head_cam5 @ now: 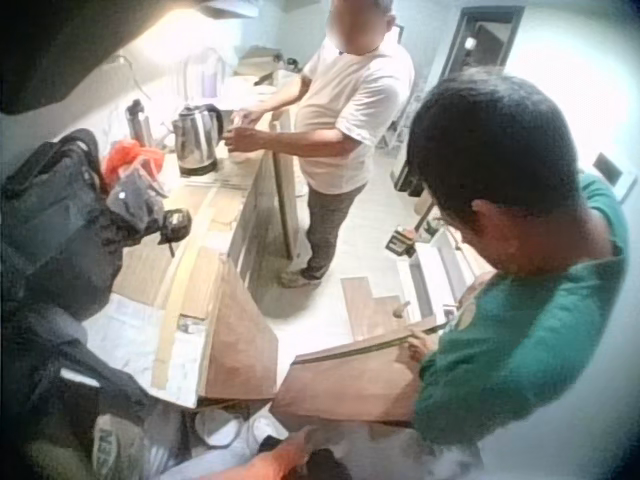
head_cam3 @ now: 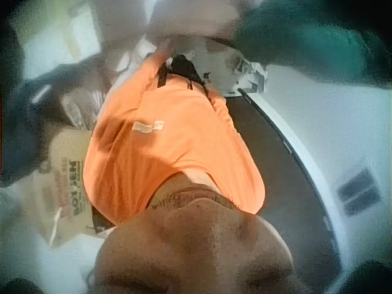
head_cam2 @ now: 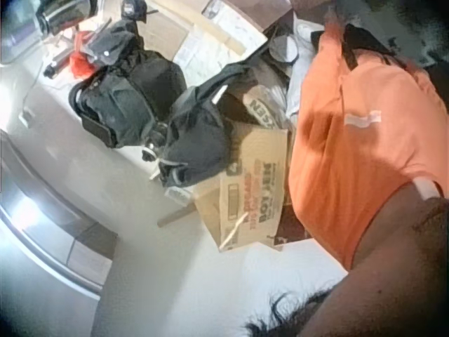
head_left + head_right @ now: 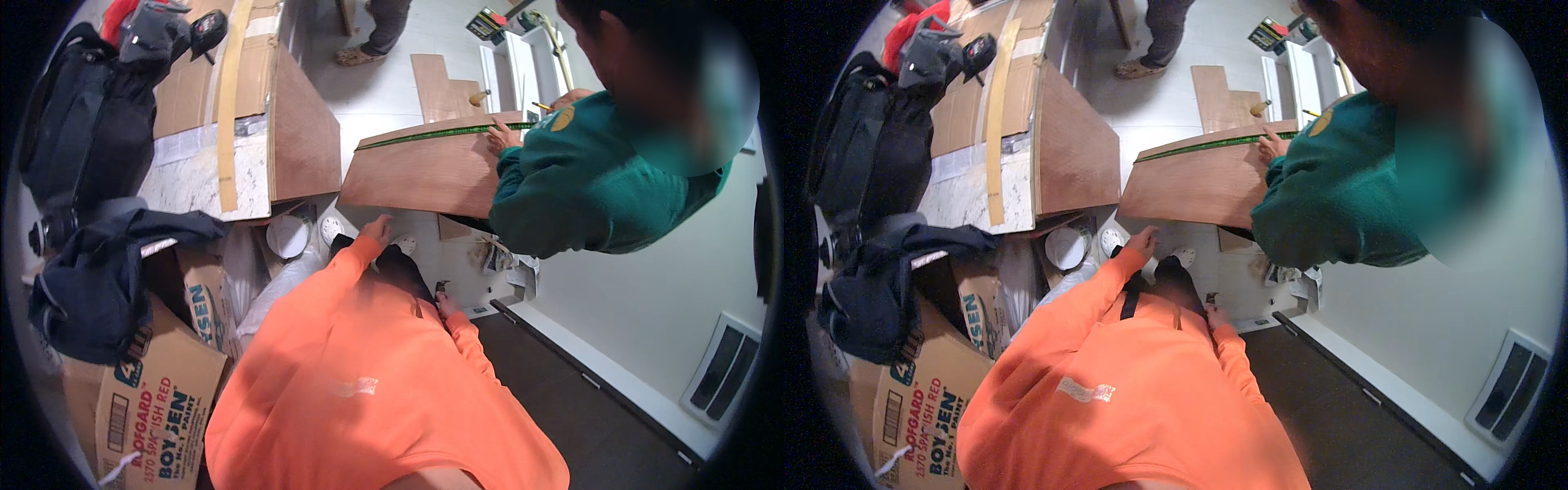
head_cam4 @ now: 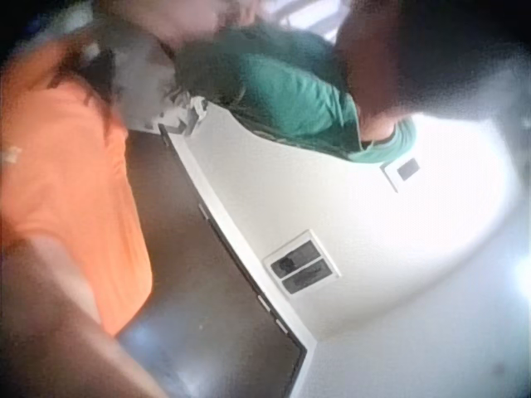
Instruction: The person assembles a curved wooden furniture component by positioning a thin wooden strip along its edge and securing it with a hammer. They repeatedly align and tap the strip into place while another person works nearby.
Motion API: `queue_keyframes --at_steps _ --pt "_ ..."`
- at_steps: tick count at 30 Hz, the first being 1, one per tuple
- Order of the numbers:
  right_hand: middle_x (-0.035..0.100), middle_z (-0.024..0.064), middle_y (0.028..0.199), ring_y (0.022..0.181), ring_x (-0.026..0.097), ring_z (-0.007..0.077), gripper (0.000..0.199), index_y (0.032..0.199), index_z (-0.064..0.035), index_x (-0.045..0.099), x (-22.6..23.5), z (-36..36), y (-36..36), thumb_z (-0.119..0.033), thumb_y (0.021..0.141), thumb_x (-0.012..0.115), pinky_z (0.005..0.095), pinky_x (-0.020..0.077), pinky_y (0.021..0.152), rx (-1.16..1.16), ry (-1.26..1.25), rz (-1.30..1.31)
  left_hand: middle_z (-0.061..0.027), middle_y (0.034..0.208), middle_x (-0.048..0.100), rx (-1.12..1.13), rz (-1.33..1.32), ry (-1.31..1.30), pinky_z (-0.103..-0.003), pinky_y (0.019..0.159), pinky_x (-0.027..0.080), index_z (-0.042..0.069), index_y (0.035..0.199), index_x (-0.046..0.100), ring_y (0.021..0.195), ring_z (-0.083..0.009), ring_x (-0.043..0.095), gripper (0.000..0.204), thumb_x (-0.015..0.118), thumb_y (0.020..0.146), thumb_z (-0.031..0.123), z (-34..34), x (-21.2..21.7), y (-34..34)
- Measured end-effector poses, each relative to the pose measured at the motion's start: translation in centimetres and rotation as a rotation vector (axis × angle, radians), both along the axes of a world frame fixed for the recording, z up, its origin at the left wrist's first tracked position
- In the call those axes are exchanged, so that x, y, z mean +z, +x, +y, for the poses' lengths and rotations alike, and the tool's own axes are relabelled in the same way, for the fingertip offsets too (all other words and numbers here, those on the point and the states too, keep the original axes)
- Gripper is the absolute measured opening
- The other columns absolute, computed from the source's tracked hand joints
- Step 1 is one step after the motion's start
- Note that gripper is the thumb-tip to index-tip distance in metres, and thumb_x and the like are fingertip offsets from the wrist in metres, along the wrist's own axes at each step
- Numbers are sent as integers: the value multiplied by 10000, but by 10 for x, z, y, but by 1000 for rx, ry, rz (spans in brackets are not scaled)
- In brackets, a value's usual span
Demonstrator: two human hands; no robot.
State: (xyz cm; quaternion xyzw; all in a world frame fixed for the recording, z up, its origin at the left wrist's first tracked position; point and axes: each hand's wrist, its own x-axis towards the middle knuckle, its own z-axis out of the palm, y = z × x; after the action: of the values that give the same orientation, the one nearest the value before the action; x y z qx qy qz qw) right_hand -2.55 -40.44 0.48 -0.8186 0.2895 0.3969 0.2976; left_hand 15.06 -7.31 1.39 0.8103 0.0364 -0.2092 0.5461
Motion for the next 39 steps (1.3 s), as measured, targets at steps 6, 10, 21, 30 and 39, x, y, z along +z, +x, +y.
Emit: queue_keyframes --at_steps 6,10,21,30,39 --pt "628 292 1128 1047 597 429 588 1188 30 613 5 -49 21 -487 947 468 484 460 893 167 -136 232 -170 1031 714 90 29 3 -379 787 555 61 1282 513 892 -278 714 329 501 954 83 -24 31 13" --pt "615 256 1177 1147 561 411 518 1201 7 609 34 -81 50 -423 931 503 492 442 938 711 -62 235 -113 861 709 547 -169 -287 -369 690 541 58 1234 503 717 -256 678 336 485 904 -2 -49 118 13" --pt "618 131 1047 1001 566 293 380 1037 -107 634 7 -54 256 -385 784 685 433 451 771 1212 -251 -102 -68 788 608 -246 -1334 -1075 -337 588 442 73 974 575 648 -202 563 117 509 914 149 -152 466 -22" --pt "620 28 941 881 569 195 338 904 -199 653 -48 176 558 -353 664 835 385 459 635 1905 -1526 -860 -79 938 618 25 -1289 -734 -332 728 466 43 1066 574 819 -209 588 228 478 957 218 -104 430 -32" --pt "546 61 907 842 528 209 559 1105 -195 646 -31 293 505 -464 660 850 352 465 729 1770 -1865 -1211 -78 1377 538 960 -77 -599 -475 1015 374 159 1344 537 1270 -284 481 501 469 973 490 13 180 102"
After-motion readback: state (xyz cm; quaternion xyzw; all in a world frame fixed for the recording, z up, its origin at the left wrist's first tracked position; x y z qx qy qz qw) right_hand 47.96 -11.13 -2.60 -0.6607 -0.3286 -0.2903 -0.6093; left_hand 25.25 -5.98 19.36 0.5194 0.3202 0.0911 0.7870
